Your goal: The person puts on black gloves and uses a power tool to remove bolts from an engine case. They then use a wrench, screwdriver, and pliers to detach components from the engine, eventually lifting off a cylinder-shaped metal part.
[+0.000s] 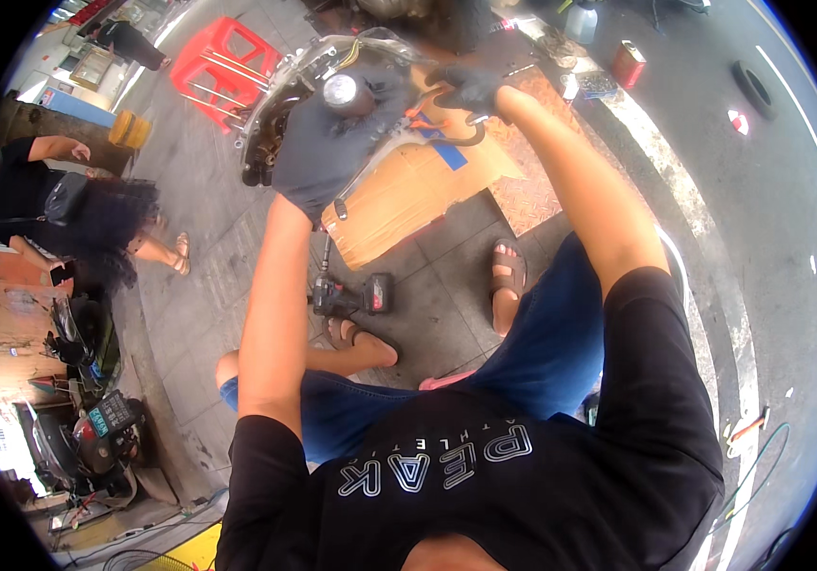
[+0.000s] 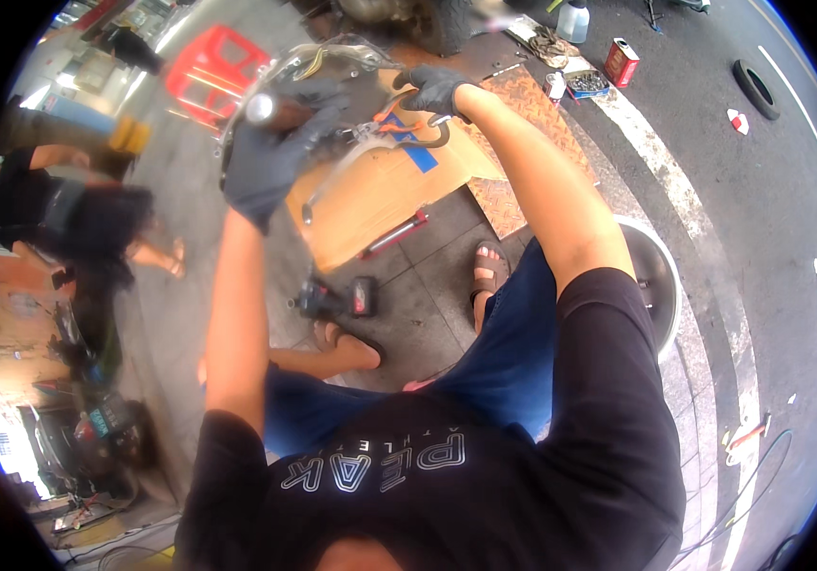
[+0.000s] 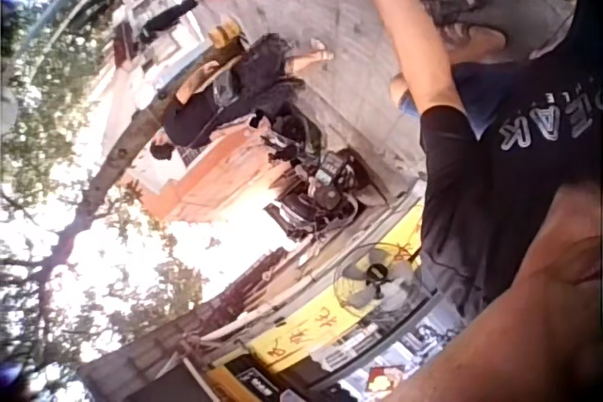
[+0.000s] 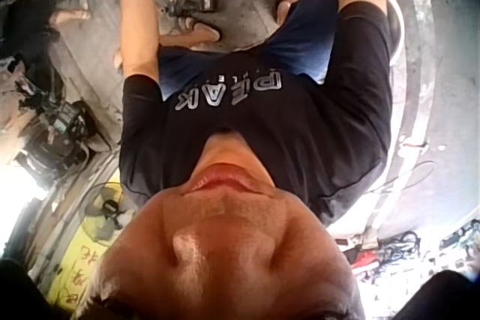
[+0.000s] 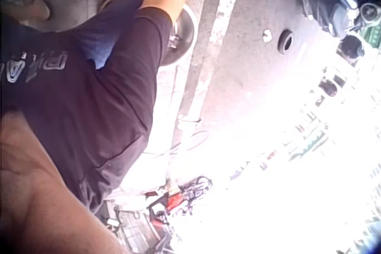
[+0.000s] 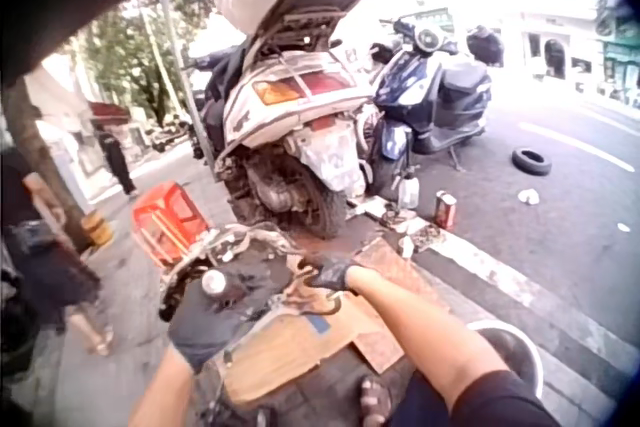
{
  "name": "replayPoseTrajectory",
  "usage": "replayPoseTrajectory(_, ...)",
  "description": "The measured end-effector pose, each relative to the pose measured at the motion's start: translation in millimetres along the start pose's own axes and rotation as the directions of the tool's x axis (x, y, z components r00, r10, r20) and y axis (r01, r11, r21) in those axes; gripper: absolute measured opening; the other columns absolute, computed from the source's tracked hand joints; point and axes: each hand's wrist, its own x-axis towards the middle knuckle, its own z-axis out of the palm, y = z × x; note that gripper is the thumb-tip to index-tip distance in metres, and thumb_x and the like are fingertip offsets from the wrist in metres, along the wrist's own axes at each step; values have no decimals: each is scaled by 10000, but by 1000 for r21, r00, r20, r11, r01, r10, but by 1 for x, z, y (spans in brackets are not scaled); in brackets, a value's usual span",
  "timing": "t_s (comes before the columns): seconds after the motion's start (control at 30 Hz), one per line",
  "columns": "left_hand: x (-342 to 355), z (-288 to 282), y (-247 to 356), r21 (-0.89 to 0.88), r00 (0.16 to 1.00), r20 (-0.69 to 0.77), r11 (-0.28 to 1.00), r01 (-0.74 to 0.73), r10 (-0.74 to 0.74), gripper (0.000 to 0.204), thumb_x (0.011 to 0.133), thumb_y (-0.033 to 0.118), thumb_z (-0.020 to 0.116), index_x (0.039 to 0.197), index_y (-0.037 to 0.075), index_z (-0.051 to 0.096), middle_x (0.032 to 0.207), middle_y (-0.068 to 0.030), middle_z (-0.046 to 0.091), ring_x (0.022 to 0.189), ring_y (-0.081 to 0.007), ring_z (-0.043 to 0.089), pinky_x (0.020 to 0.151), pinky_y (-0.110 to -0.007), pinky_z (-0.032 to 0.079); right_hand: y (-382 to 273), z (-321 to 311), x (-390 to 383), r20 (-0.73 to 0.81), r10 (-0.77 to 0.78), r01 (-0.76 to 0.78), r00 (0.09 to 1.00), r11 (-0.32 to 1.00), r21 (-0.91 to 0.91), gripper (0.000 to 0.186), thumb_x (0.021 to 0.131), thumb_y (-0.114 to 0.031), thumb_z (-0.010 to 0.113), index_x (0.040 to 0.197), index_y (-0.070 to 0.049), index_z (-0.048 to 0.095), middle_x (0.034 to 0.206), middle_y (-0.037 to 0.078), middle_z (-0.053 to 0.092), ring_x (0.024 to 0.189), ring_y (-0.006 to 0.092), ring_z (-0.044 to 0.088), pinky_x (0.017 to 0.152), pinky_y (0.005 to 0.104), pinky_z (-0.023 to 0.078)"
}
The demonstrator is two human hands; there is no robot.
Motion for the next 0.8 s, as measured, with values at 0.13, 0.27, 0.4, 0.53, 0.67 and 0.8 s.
replayPoseTrajectory(0.13, 3, -7, 20, 176, 1000, 0, 984, 18, -18, 193, 839, 89, 722, 999, -14, 686, 966, -59, 707, 876, -100, 630, 774, -269, 513, 25, 4, 23, 74, 14, -21, 997, 996, 92, 619, 806, -391, 695, 1321, -72, 569, 1318, 137, 594, 1209, 278, 558, 1007, 353, 427)
replayPoseTrajectory(0.27, 7, -5, 8, 25, 994, -104, 999, 46, -43, 148, 844, 65, 719, 938, -42, 681, 947, -66, 706, 840, -104, 629, 744, -267, 511, 33, 13, 32, 117, -21, 13, 993, 998, 69, 591, 799, -405, 711, 1278, -76, 602, 1237, 129, 638, 1132, 257, 594, 974, 345, 442)
replayPoseTrajectory(0.4, 8, -10, 11, -1, 992, -124, 1000, -14, 14, 119, 857, 61, 706, 925, -35, 692, 935, -65, 701, 821, -100, 621, 716, -262, 504, 28, 12, 38, 180, 87, -104, 980, 991, 88, 414, 826, -353, 714, 1111, -58, 656, 954, 74, 685, 885, 185, 628, 808, 329, 481)
replayPoseTrajectory(0.53, 8, -7, 18, 8, 994, -105, 1000, 24, -23, 156, 832, 87, 747, 926, -33, 710, 850, -39, 679, 758, -91, 622, 630, -216, 483, 32, 3, 16, 119, 48, -100, 992, 871, 480, 236, 866, -270, 712, 1007, -94, 643, 859, 18, 634, 809, 115, 596, 739, 280, 476)
replayPoseTrajectory(0.67, 3, -5, 25, -14, 995, -73, 997, 69, -70, 138, 829, 100, 747, 847, -34, 721, 898, -62, 697, 778, -102, 626, 660, -236, 487, 29, -22, -8, -9, 18, -10, 1000, 835, 551, 230, 912, -235, 673, 1076, -81, 625, 960, 20, 646, 866, 120, 613, 797, 275, 500)
replayPoseTrajectory(0.8, 6, -11, 19, 54, 998, -59, 998, 34, -31, 171, 856, 101, 710, 972, -23, 699, 997, -54, 705, 901, -119, 635, 777, -268, 507, 53, -47, -27, -256, 137, 119, 957, 620, 776, 290, 976, -290, 589, 1119, -38, 597, 1008, 62, 656, 943, 153, 619, 869, 314, 501)
